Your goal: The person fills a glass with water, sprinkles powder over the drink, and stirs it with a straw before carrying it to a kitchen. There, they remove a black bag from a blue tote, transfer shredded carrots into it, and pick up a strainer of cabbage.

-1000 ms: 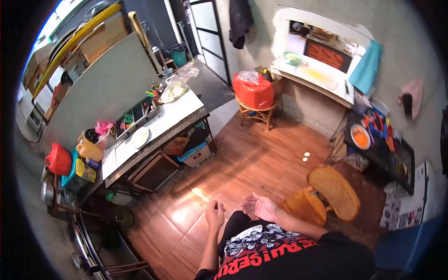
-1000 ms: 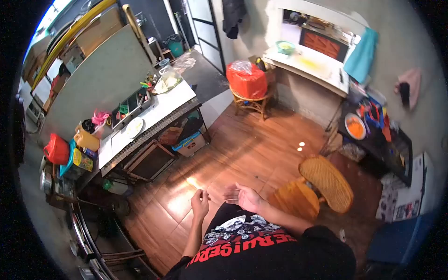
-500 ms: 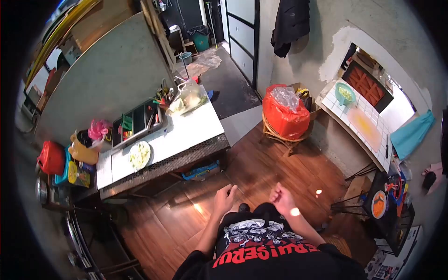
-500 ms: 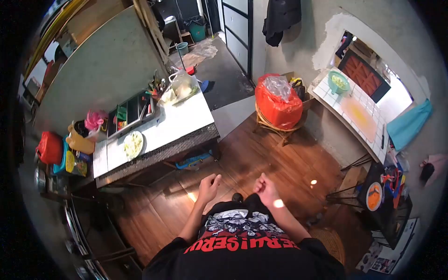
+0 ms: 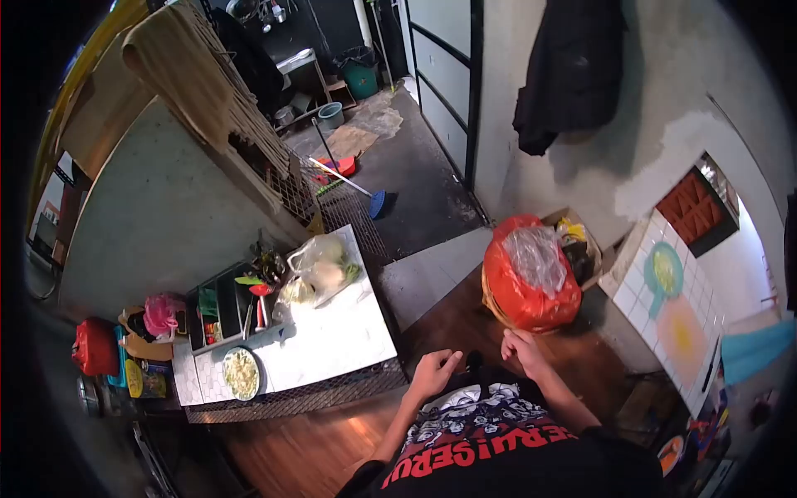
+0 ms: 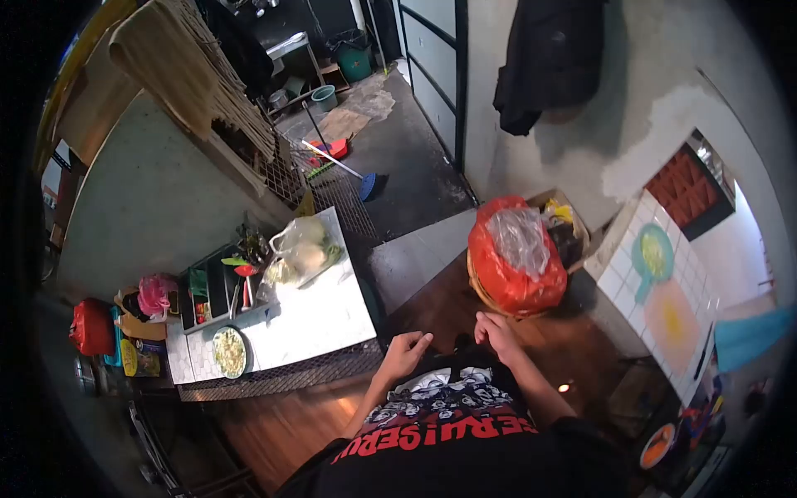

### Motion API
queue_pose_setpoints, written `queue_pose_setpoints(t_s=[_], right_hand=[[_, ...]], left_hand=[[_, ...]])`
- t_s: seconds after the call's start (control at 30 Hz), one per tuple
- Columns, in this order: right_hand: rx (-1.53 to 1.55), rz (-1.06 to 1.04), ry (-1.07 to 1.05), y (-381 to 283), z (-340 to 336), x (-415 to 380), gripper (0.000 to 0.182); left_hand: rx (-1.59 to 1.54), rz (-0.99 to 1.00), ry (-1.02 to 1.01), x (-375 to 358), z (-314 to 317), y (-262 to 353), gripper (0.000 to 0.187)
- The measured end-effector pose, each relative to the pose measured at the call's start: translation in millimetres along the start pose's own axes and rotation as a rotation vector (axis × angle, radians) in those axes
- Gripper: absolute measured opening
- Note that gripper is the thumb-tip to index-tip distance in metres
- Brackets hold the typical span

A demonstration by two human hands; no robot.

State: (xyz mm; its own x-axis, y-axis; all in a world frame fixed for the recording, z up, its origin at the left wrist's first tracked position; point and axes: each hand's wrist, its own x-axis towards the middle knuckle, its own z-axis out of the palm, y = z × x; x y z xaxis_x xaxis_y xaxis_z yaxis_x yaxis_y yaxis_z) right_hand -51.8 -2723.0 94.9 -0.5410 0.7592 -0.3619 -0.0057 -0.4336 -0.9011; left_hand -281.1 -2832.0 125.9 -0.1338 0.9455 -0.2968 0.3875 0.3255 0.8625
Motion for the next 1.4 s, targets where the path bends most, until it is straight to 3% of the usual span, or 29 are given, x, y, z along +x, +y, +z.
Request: queue_pose_setpoints(t_s=[0.07, 0.1, 0.2, 0.23, 0.3, 0.33, 0.43, 0.47, 0.5, 0.6, 0.7, 0.73, 0.83, 0.9, 1.03, 1.1, 1.27, 1.4], right_hand=[[-0.196, -0.031, -0.145, -31.0, -8.0, 57.0, 0.029], [-0.246, 0.057, -0.162, -41.2, -8.5, 82.5, 0.02], [-0.604, -0.056, -0.225, -52.5, -4.6, 166.2, 0.009], [-0.753, -0.137, -0.286, -62.1, 0.3, 191.5, 0.011], [-0.919, -0.052, -0.396, -77.0, 11.1, 236.1, 0.014], [-0.965, -0.096, -0.465, -48.9, 4.4, 268.9, 0.017], [-1.422, 0.137, -0.614, -14.1, 1.6, 345.9, 0.039], [-1.424, 0.135, -0.614, 48.3, -37.9, 367.3, 0.039], [-1.254, 0.241, -0.788, 85.5, -49.4, 415.9, 0.045], [-1.343, 0.298, -0.675, -7.1, -0.6, 476.6, 0.054], [-1.117, 0.1, -0.717, -63.0, 12.8, 551.4, 0.055], [-1.091, 0.175, -0.657, -102.1, 24.8, 568.7, 0.051], [-0.894, 0.22, -0.658, -123.8, 16.6, 648.8, 0.05], [-0.653, 0.336, -0.602, -129.7, 5.6, 698.2, 0.037], [-0.553, 0.404, -0.58, -184.7, -14.8, 824.9, 0.033], [-0.68, 0.366, -0.543, -252.3, -10.3, 875.6, 0.033], [-0.81, 0.339, -0.581, -337.8, -14.0, 990.9, 0.034], [-0.757, 0.369, -0.654, -338.3, -30.9, 1093.7, 0.034]], left_hand=[[-0.101, -0.043, 0.092, 29.1, -13.4, 7.3, 0.043], [-0.172, -0.081, 0.156, 46.0, -19.1, 6.5, 0.042], [-0.355, -0.108, 0.224, 100.4, -48.7, -16.9, 0.032], [-0.401, -0.124, 0.253, 119.0, -63.2, -14.1, 0.03], [-0.392, -0.185, 0.312, 158.9, -95.0, -10.2, 0.028], [-0.402, -0.189, 0.318, 182.3, -109.5, -12.1, 0.028], [-0.401, -0.173, 0.312, 257.5, -162.0, -20.3, 0.028], [-0.402, -0.154, 0.301, 281.1, -179.0, -20.9, 0.028], [-0.406, -0.153, 0.304, 301.8, -195.3, -21.4, 0.028], [-0.461, -0.092, 0.311, 372.7, -245.6, -18.9, 0.024], [-0.519, -0.142, 0.214, 439.4, -297.8, 14.5, 0.023], [-0.526, -0.126, 0.164, 466.3, -310.7, 13.5, 0.024], [-0.531, -0.138, 0.068, 551.8, -345.3, 25.0, 0.025], [-0.548, -0.12, 0.045, 616.2, -364.2, 25.4, 0.026], [-0.591, -0.119, 0.018, 745.5, -399.3, 26.2, 0.026], [-0.691, -0.22, 0.1, 804.2, -418.8, 39.6, 0.026], [-0.773, -0.15, 0.266, 907.0, -475.3, 74.1, 0.026], [-0.812, -0.203, 0.352, 980.8, -525.8, 68.4, 0.027]])
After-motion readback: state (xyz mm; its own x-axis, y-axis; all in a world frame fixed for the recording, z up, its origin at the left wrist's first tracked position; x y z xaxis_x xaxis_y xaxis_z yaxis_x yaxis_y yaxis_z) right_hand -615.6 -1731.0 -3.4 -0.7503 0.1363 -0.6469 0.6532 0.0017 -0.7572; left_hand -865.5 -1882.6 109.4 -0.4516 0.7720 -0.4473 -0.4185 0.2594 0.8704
